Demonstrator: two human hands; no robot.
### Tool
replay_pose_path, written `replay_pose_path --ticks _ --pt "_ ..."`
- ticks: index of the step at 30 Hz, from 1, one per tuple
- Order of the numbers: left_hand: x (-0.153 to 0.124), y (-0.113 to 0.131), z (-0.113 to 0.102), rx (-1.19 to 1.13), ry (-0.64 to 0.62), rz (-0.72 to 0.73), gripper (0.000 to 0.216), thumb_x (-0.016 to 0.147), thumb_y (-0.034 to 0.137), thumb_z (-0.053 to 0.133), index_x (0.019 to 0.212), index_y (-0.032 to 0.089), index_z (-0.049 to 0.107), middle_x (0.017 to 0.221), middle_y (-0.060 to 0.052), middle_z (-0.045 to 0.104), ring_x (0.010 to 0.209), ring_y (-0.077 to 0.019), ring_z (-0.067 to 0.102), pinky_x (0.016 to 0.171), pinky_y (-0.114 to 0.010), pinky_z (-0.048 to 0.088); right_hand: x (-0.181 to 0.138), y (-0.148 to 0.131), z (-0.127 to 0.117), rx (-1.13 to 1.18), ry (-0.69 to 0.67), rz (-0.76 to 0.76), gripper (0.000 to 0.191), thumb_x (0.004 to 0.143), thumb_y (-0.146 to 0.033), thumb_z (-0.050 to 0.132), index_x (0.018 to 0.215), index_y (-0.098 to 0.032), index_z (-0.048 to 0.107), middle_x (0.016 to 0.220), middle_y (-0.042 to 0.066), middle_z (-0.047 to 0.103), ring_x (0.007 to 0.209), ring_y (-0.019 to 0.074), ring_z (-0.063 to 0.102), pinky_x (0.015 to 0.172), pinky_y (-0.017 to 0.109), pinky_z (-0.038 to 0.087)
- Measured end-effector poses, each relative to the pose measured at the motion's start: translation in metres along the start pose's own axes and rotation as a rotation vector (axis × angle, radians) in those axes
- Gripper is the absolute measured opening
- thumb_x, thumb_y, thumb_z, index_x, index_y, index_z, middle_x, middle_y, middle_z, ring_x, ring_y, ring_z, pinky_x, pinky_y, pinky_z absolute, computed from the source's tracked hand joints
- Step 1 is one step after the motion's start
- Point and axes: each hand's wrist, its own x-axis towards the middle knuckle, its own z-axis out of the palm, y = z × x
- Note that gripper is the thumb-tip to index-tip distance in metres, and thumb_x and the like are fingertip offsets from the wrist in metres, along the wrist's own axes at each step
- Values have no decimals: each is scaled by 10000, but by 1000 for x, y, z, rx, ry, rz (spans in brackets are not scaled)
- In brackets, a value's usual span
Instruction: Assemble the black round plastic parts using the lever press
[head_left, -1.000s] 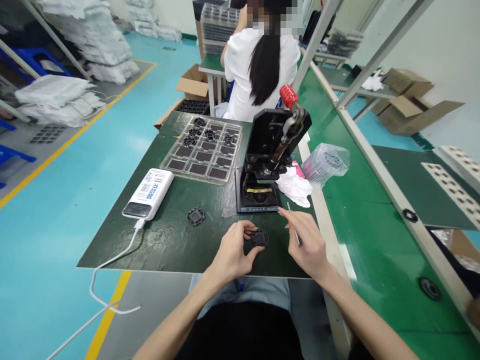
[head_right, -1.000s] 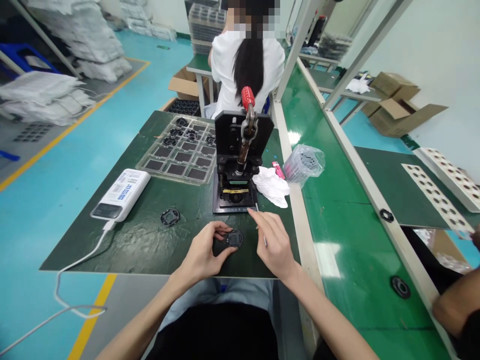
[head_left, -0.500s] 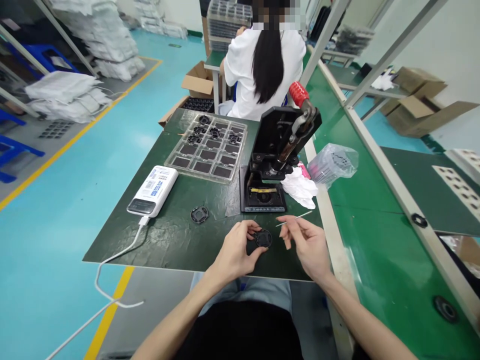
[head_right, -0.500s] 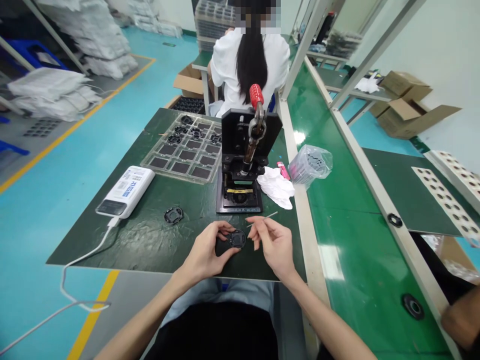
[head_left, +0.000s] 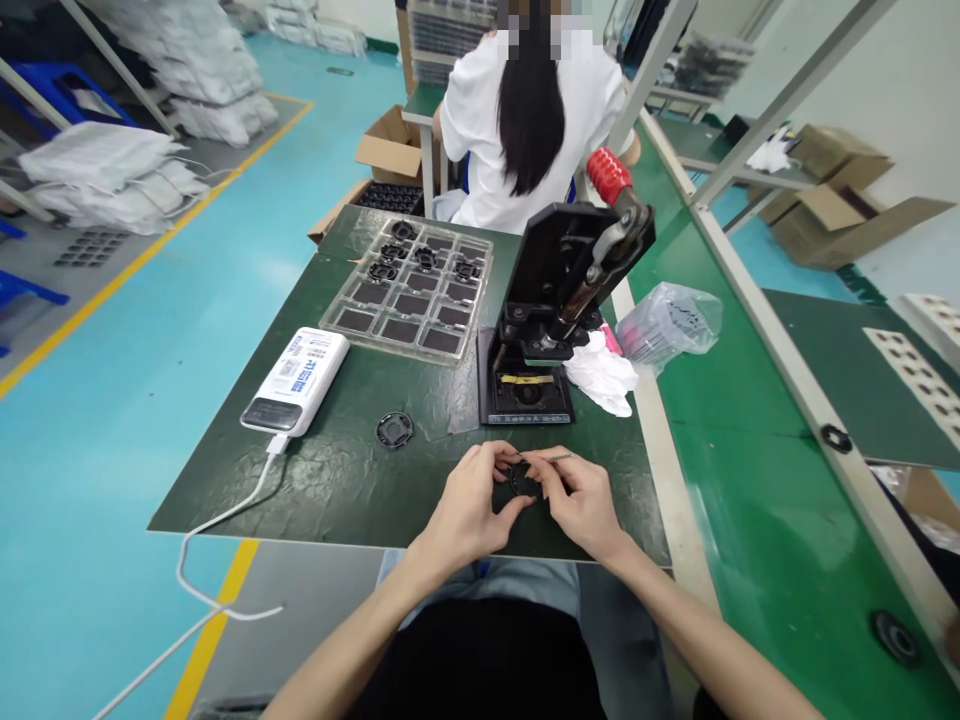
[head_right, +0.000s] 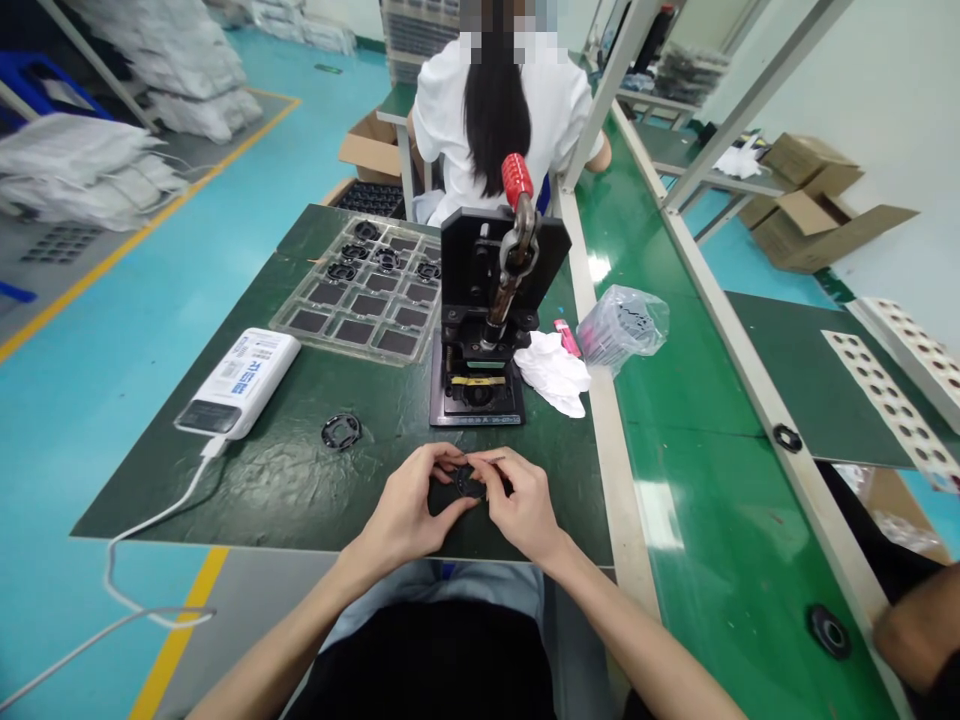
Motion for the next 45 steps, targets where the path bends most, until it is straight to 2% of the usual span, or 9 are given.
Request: replay_pose_path --ticks 9,14,17,19,21,25,28,36,45 --pt "-1 -3 4 -23 25 -36 573 744 115 773 1201 221 444 1059 -59 669 853 -196 703 768 -348 623 7 -11 6 -193 23 -290 171 997 -101 523 937 -189 658 804 41 713 711 152 674 656 267 558" --pt "-1 -2 4 -24 37 -27 559 730 112 774 1176 224 456 1061 -60 673 862 -201 713 765 -345 628 9 -7 12 -145 21 -205 235 1000 -154 527 791 -194 627 739 38 687 691 156 675 635 263 552" --pt "0 0 4 -27 38 -29 533 737 132 792 1146 225 465 1069 -65 686 877 -208 719 775 -353 629 12 -8 3 6 98 -54 279 1018 -206 519 769 -185 643 691 17 667 536 110 610 490 218 499" --pt "-1 1 4 -42 24 -37 533 742 131 801 1141 226 460 1069 -66 702 883 -206 722 790 -360 628 12 -12 -12 54 261 -4 252 1035 -195 488 897 -178 698 709 9 667 455 79 527 420 205 449" --pt "-1 1 4 -53 17 -43 537 746 127 807 1143 225 458 1076 -71 710 900 -207 724 808 -366 626 10 -15 -30 -47 362 -82 256 1024 -134 487 1119 -189 719 824 35 707 529 93 575 494 226 516" --pt "-2 0 4 -58 24 -56 540 750 132 823 1148 221 469 1086 -74 705 909 -204 723 820 -366 623 -1 -14 -53 -459 110 -453 656 938 31 479 1541 -226 487 1258 132 711 1080 245 700 893 399 620" --pt "-2 0 5 -55 26 -49 549 748 139 835 1154 220 475 1087 -70 703 911 -201 721 829 -367 624 -4 -10 -48 -501 18 -544 748 925 72 441 1615 -202 348 1320 154 691 1188 267 671 949 424 616" --pt "-2 -1 3 -72 23 -52 546 744 131 837 1148 225 482 1098 -67 705 899 -196 721 829 -364 628 7 -8 -23 -232 205 -455 523 891 41 630 1321 -248 701 1016 79 789 873 198 740 772 355 645" --pt "-2 1 3 -73 18 -73 551 751 141 841 1154 234 477 1105 -59 706 899 -195 722 835 -373 631 5 -7 -22 -227 235 -492 486 892 36 630 1269 -254 732 914 60 788 815 189 753 713 336 656"
